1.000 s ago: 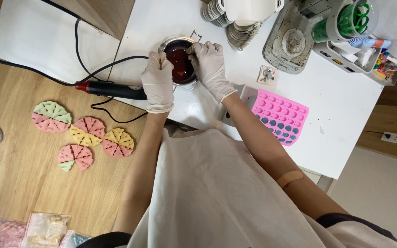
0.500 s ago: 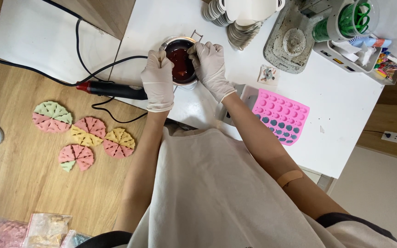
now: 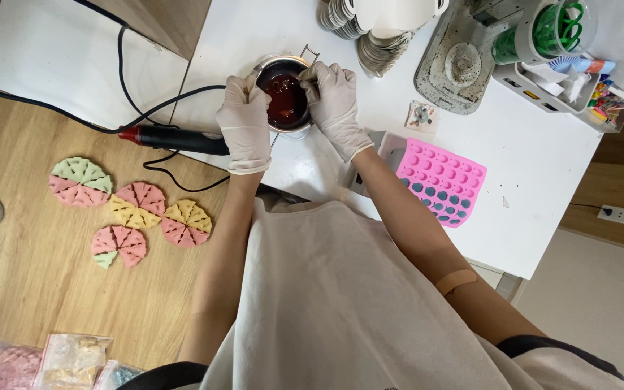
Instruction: Pouring melted wax into a fish-shaped silicone mold to create decorative pieces.
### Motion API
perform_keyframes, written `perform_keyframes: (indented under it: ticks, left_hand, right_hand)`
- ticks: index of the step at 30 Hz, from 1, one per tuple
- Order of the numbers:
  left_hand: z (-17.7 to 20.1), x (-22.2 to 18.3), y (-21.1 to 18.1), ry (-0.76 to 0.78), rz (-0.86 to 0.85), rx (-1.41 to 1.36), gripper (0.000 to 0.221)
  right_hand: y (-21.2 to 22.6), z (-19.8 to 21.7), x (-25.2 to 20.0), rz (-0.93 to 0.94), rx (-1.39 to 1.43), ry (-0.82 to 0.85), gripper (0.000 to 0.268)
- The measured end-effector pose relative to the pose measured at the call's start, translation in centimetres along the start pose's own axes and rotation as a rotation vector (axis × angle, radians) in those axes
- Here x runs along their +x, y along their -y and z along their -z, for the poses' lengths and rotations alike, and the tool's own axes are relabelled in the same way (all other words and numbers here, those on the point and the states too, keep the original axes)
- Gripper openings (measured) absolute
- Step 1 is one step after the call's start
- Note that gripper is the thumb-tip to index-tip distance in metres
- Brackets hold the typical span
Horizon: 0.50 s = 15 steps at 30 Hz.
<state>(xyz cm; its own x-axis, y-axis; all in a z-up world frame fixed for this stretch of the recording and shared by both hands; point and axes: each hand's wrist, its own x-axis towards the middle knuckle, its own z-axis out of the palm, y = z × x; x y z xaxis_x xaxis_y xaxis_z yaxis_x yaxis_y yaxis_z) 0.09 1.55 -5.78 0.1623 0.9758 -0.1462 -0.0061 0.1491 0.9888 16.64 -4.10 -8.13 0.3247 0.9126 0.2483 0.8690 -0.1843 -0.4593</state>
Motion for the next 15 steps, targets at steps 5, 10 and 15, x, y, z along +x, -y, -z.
perform_keyframes:
  ticks: [5, 10, 15]
  left_hand:
    - [0.0, -0.1, -0.4, -0.003, 0.023, -0.149, 0.011]
    - [-0.1, 0.5, 0.5, -0.065, 0.106, -0.269, 0.015]
    - [0.7, 1.0, 1.2, -0.108, 0.145, -0.378, 0.014]
  right_hand:
    - [0.8, 0.6, -0.1, -0.017, 0.032, -0.009, 0.015]
    - [1.0, 0.8, -0.2, -0.011, 0.056, -0.016, 0.015]
    - [1.0, 1.2, -0.2, -0.05, 0.079, -0.026, 0.017]
